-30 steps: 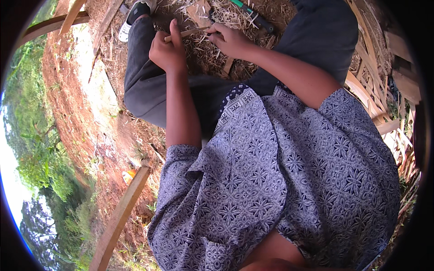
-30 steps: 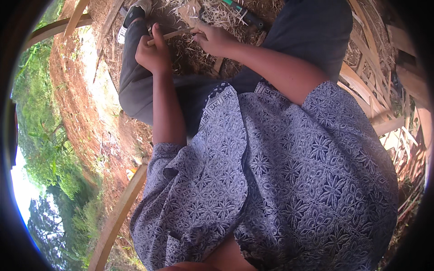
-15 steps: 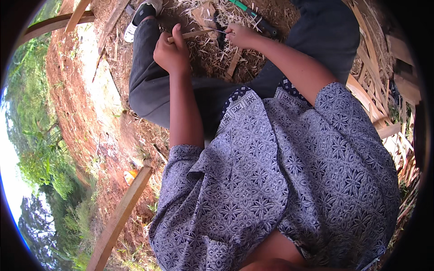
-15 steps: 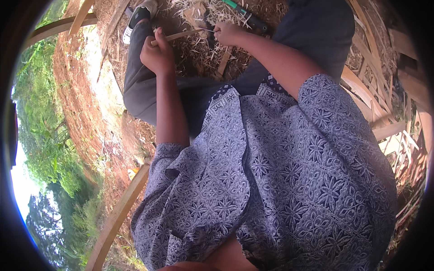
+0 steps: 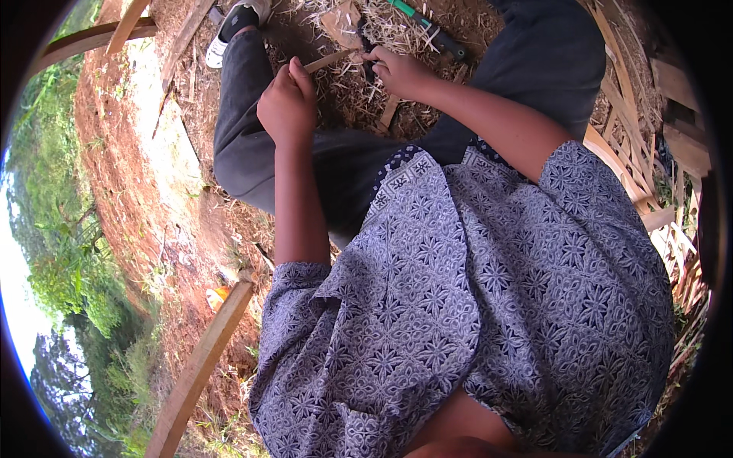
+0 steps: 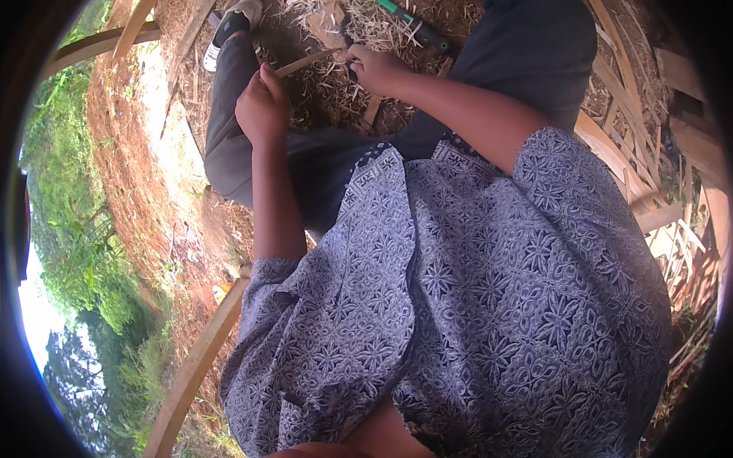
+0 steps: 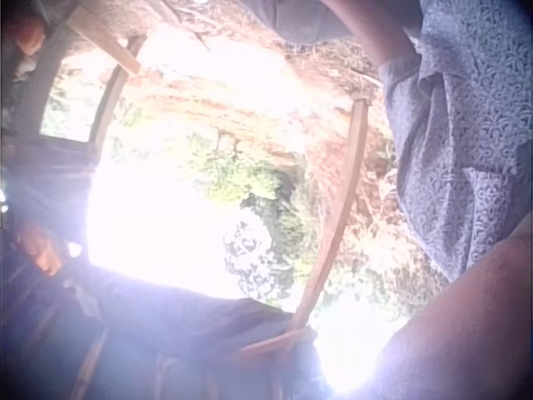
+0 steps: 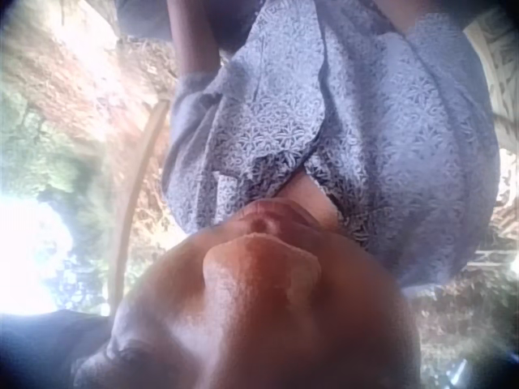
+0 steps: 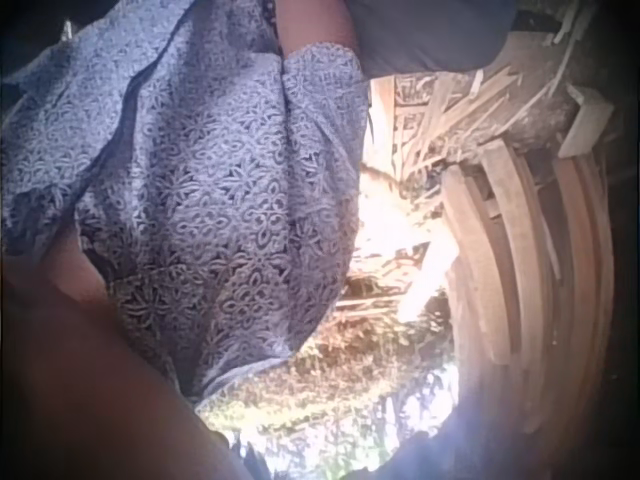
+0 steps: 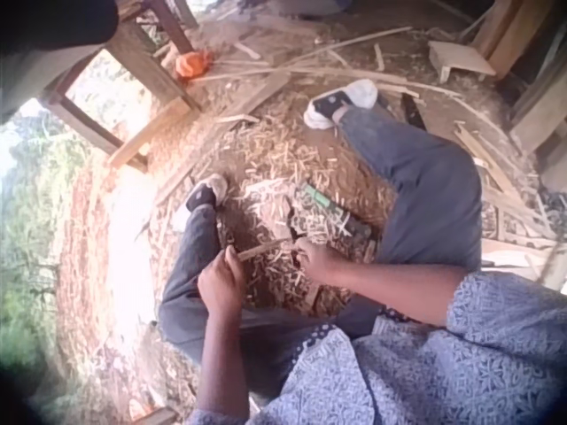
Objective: The person sits on the ground and uses a knife to carve a small piece of wood. They hold the wood with one hand and carefully shave off thin strips with the other, creating wood shavings that accumulate on the ground.
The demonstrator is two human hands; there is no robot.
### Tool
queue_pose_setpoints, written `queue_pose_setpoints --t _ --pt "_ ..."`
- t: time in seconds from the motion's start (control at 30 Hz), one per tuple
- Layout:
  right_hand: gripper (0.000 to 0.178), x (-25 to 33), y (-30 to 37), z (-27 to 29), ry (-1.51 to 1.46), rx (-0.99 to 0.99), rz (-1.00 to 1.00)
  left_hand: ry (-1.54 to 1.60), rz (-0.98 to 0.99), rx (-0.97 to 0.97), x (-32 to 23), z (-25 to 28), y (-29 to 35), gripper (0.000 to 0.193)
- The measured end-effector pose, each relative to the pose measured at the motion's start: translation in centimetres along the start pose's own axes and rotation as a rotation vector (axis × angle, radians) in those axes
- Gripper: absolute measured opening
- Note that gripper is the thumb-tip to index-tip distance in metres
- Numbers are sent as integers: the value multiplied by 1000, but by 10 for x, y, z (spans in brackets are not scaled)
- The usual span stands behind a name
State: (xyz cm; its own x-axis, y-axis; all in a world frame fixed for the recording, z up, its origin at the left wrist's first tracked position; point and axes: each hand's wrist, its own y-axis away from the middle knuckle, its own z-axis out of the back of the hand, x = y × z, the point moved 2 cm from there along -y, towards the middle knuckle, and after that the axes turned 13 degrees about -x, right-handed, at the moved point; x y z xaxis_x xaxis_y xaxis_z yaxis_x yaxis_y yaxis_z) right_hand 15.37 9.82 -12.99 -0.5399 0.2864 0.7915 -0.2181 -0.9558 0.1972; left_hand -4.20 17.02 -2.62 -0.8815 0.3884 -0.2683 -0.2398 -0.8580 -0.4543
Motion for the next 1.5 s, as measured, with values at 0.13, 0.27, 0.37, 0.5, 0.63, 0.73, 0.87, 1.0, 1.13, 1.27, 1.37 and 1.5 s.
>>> queue_pose_setpoints --t 0.13,0.27,0.37,0.5,0.63,0.73,0.87,1.0,1.13,1.27,1.37,1.5 --pt "30 -3 -3 -7 -88 -69 109 8 -7 -5 0 5 7 39" --pt "28 11 6 10 -33 38 115 -26 31 52 -1 8 10 39" --pt "30 -14 -19 2 159 94 32 -8 4 49 -11 12 10 39" --pt "31 8 -24 9 139 139 47 -5 6 20 -13 15 13 38" --pt "33 47 6 30 34 102 107 -26 48 14 -17 15 9 37" --pt "33 -26 -6 9 154 80 -63 30 3 1 -21 14 6 36" --pt "29 13 1 25 79 167 10 65 55 2 -23 20 7 36" --pt "29 24 15 27 2 136 36 62 160 42 -18 23 7 39" --pt "32 28 -11 25 25 217 -9 25 297 108 3 21 0 45" --pt "45 19 5 8 -157 36 14 8 180 52 0 22 5 42" --pt "59 33 17 14 -225 -56 91 26 55 113 -24 29 8 38" --pt "53 42 8 22 -220 -54 108 72 -95 165 -54 27 8 39"
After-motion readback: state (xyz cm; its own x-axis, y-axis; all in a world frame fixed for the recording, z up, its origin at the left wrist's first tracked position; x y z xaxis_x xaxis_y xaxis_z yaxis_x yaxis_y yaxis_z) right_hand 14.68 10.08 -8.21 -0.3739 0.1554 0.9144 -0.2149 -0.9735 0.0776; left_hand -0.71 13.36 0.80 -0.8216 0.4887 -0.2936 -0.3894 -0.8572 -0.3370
